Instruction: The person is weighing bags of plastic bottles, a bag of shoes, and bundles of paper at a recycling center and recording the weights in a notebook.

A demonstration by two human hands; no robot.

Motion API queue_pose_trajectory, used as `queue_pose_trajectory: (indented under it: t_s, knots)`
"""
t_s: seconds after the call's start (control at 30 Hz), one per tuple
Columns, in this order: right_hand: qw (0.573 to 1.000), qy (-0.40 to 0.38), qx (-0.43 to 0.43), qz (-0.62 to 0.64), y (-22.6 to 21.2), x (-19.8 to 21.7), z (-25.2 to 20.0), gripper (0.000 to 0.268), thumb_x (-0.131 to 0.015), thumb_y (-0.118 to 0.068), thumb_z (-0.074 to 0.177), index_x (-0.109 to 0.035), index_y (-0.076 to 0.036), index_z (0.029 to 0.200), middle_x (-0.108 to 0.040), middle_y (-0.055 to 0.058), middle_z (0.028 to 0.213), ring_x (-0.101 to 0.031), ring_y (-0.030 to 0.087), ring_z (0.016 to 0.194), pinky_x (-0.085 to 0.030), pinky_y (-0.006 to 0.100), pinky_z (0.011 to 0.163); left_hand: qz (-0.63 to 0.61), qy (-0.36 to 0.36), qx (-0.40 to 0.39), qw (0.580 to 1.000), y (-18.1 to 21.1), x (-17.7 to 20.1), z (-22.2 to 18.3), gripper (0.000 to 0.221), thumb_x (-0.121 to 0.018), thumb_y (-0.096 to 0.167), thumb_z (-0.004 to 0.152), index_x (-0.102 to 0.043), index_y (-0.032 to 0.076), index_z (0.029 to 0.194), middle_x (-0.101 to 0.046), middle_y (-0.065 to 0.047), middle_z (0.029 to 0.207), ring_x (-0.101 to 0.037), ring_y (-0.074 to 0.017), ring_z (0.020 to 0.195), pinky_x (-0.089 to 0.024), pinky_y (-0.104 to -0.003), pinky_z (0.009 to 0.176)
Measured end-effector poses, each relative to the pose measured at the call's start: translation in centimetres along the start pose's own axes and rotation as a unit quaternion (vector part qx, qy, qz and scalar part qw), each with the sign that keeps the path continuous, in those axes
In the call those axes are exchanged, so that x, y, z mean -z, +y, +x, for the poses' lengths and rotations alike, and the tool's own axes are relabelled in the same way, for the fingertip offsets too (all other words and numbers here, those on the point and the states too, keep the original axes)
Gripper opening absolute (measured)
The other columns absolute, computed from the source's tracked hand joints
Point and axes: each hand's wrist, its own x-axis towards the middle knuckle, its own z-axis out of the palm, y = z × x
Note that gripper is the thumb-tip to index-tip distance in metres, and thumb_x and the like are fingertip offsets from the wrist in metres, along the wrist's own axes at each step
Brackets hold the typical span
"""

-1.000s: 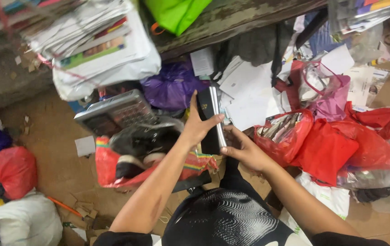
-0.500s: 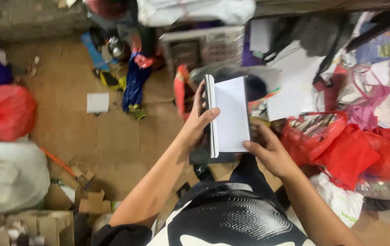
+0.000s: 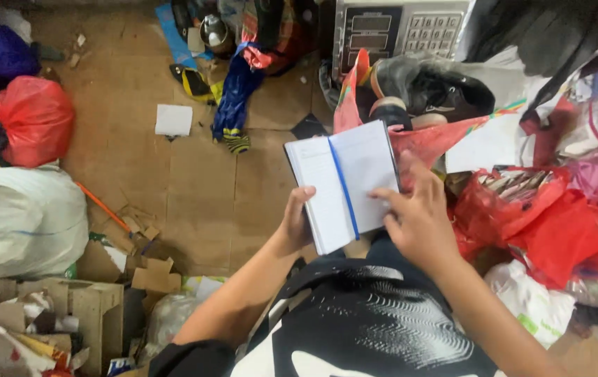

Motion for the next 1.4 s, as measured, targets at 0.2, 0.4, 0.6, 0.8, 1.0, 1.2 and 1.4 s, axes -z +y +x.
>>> queue_pose_trajectory:
  t_s: [0.2, 0.4, 0.6, 0.8, 1.0, 1.2, 1.4]
  knots:
    - [0.988, -0.105, -0.041, -0.102, -1.7, -0.5, -0.5, 0.032, -0.07, -0.015, 0.083, -0.072, -0.014, 0.115, -0.067, 0.006, 0.11, -0.063, 0.031, 0.102, -0.048, 0.046, 0.088, -0.078, 0.005, 0.031, 0.996, -5.6, 3.2, -0.1, 0.082, -0.054, 0.042, 0.084, -0.043, -0.007, 0.149, -0.06, -0.023, 0.133, -0.063, -0.0337, 0.118, -0.051, -0.046, 0.106]
    - [0.978, -0.105, -0.177, -0.043, -2.3, 0.2, -2.1, 0.046, -0.069, -0.017, 0.086, -0.058, -0.01, 0.13, -0.071, 0.011, 0.097, -0.068, 0.033, 0.085, -0.053, 0.043, 0.069, -0.04, -0.006, 0.048, 0.998, -8.0, 2.3, -0.2, 0.079, -0.052, 0.041, 0.085, -0.046, -0.005, 0.148, -0.061, -0.022, 0.135, -0.062, -0.0324, 0.119, -0.049, -0.045, 0.108]
    - [0.971, -0.109, -0.211, -0.017, -1.6, 0.5, -3.6, 0.05, -0.071, -0.019, 0.085, -0.055, -0.011, 0.131, -0.071, 0.01, 0.09, -0.069, 0.03, 0.08, -0.053, 0.043, 0.068, -0.05, -0.016, 0.071, 0.996, -8.5, 1.4, -0.5, 0.08, -0.052, 0.041, 0.083, -0.046, -0.004, 0.149, -0.062, -0.02, 0.134, -0.063, -0.0316, 0.118, -0.049, -0.044, 0.108]
    - [0.961, -0.12, -0.224, 0.111, 1.1, -0.1, -5.5, 0.049, -0.068, -0.017, 0.086, -0.056, -0.007, 0.133, -0.072, 0.012, 0.093, -0.071, 0.025, 0.084, -0.056, 0.036, 0.079, -0.01, 0.031, 0.061, 0.998, -8.8, 1.7, -1.6, 0.087, -0.051, 0.053, 0.092, -0.043, -0.011, 0.15, -0.059, -0.029, 0.13, -0.061, -0.0373, 0.114, -0.05, -0.048, 0.101]
    - [0.705, -0.007, -0.352, 0.615, 2.0, 1.3, -6.2, 0.065, -0.053, -0.038, 0.095, -0.041, 0.001, 0.146, -0.062, 0.014, 0.135, -0.065, 0.024, 0.116, -0.048, 0.034, 0.104, 0.013, 0.035, 0.07, 0.997, -9.4, 3.5, -2.6, 0.099, -0.057, 0.052, 0.081, -0.034, -0.011, 0.153, -0.051, -0.031, 0.135, -0.056, -0.0386, 0.12, -0.049, -0.049, 0.098]
    - [0.966, 0.041, -0.135, 0.219, -0.3, 1.9, -6.4, 0.077, -0.072, -0.023, 0.089, -0.03, -0.002, 0.15, -0.048, 0.014, 0.14, -0.055, 0.022, 0.123, -0.048, 0.038, 0.102, -0.028, 0.01, 0.052, 0.998, -7.3, -0.9, -4.0, 0.096, -0.054, 0.051, 0.083, -0.026, -0.001, 0.158, -0.049, -0.023, 0.147, -0.054, -0.032, 0.131, -0.046, -0.045, 0.109]
    - [0.997, -0.023, -0.076, -0.024, 2.7, 0.3, -9.0, 0.048, -0.072, -0.009, 0.097, -0.055, -0.017, 0.141, -0.058, 0.009, 0.133, -0.058, 0.022, 0.12, -0.047, 0.036, 0.112, -0.037, 0.04, 0.053, 0.997, -8.2, -1.2, -4.3, 0.097, -0.05, 0.063, 0.089, -0.025, 0.002, 0.16, -0.049, -0.022, 0.141, -0.056, -0.033, 0.12, -0.049, -0.048, 0.099]
